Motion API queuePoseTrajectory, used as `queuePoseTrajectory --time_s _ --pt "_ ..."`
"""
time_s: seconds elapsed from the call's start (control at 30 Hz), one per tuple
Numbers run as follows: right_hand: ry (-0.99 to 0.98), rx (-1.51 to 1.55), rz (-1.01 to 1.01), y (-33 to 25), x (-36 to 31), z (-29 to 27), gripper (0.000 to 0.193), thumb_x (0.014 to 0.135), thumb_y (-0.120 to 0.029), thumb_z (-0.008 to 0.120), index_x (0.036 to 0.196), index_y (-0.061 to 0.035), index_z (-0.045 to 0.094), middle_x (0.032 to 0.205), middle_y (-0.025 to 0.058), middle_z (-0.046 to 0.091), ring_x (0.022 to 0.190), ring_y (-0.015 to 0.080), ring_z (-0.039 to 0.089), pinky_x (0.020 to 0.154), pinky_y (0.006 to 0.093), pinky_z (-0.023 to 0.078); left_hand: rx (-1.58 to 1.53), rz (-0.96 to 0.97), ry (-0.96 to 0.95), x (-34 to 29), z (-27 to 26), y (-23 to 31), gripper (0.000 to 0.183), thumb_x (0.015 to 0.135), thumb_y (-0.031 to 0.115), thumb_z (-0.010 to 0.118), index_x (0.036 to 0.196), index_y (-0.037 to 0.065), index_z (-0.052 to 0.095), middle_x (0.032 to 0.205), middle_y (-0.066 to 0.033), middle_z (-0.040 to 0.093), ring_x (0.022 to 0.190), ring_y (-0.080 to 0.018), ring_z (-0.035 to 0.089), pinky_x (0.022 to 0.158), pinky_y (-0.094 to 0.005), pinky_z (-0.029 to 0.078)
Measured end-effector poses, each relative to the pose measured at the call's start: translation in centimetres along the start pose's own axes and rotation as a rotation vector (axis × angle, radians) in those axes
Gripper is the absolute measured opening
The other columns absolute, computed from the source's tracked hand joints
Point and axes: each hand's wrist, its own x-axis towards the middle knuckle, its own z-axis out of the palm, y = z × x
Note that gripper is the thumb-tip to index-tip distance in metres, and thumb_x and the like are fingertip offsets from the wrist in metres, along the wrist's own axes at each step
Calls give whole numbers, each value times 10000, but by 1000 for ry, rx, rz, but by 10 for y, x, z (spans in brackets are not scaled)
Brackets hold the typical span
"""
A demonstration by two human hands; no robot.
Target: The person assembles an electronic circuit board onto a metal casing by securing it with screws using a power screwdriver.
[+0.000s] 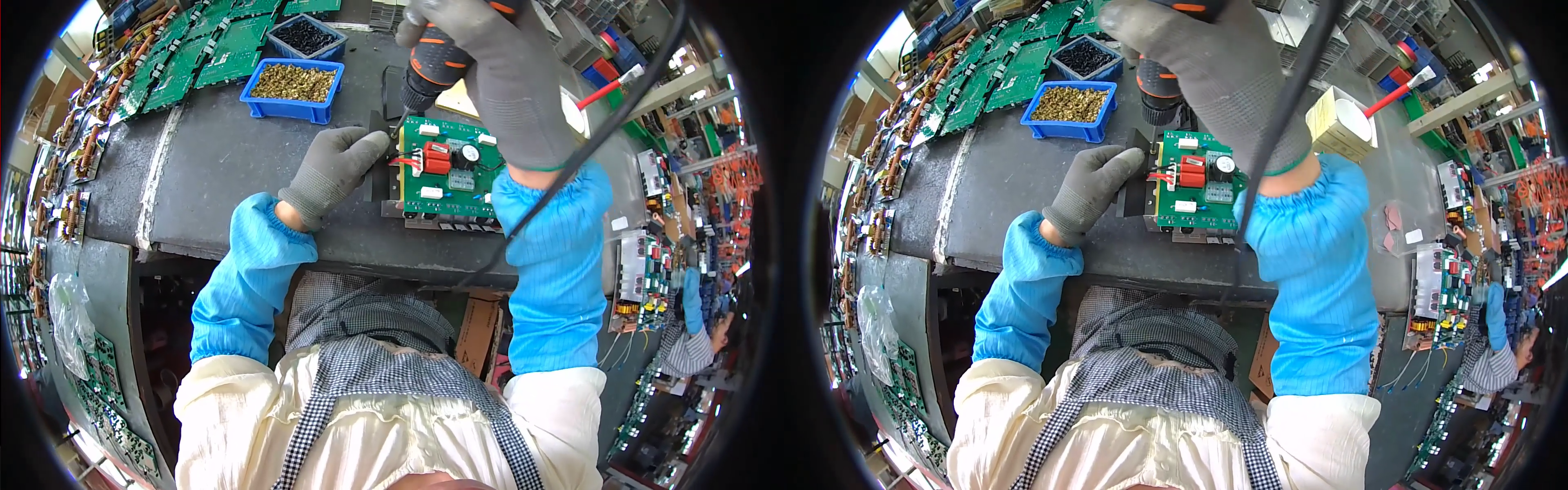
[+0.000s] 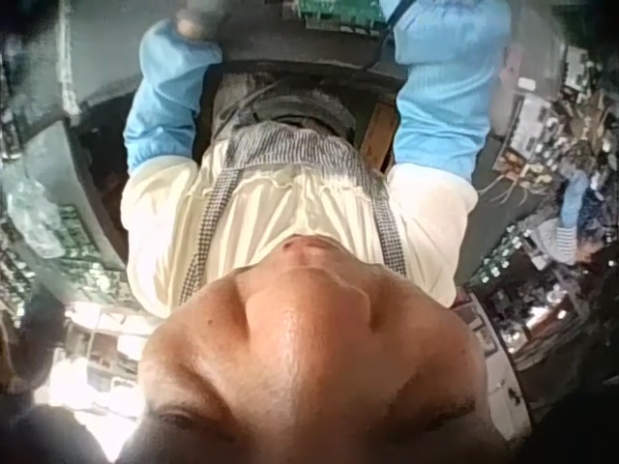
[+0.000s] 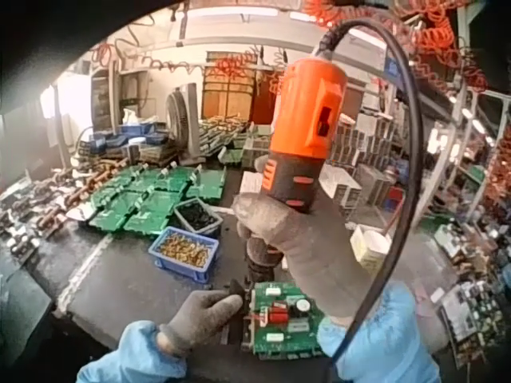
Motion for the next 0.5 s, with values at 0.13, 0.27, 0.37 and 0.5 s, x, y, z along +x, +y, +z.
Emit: queuePoseTrajectory --time_s 0.13,0.27,0.37,0.5 --pt "-127 10 59 11 10 -13 520 871 -282 776 1252 -66 497 806 56 595 609 121 521 564 279 449 27 9 -2 2 4 3 402 995 336 641 1034 -55 726 749 -25 630 689 -96 540 632 -291 459" --pt "-116 98 19 11 14 5 511 865 -296 785 1230 -71 506 788 42 587 603 114 515 565 271 445 14 -85 -30 5 -7 -1 410 985 314 680 1169 -52 691 972 -44 715 820 -85 641 738 -253 530" --pt "-163 69 9 11 21 2 547 864 -250 791 1282 -50 501 798 49 610 622 116 551 575 281 465 0 -46 -23 7 -8 1 388 994 316 667 1164 -31 703 965 -36 715 798 -79 632 700 -241 511" --pt "-242 -226 -158 41 38 -28 297 941 -315 625 975 -22 660 891 95 678 836 182 673 761 334 557 -156 -2 -91 -6 -7 11 355 1021 350 630 1111 17 718 886 10 671 784 -65 571 669 -233 456"
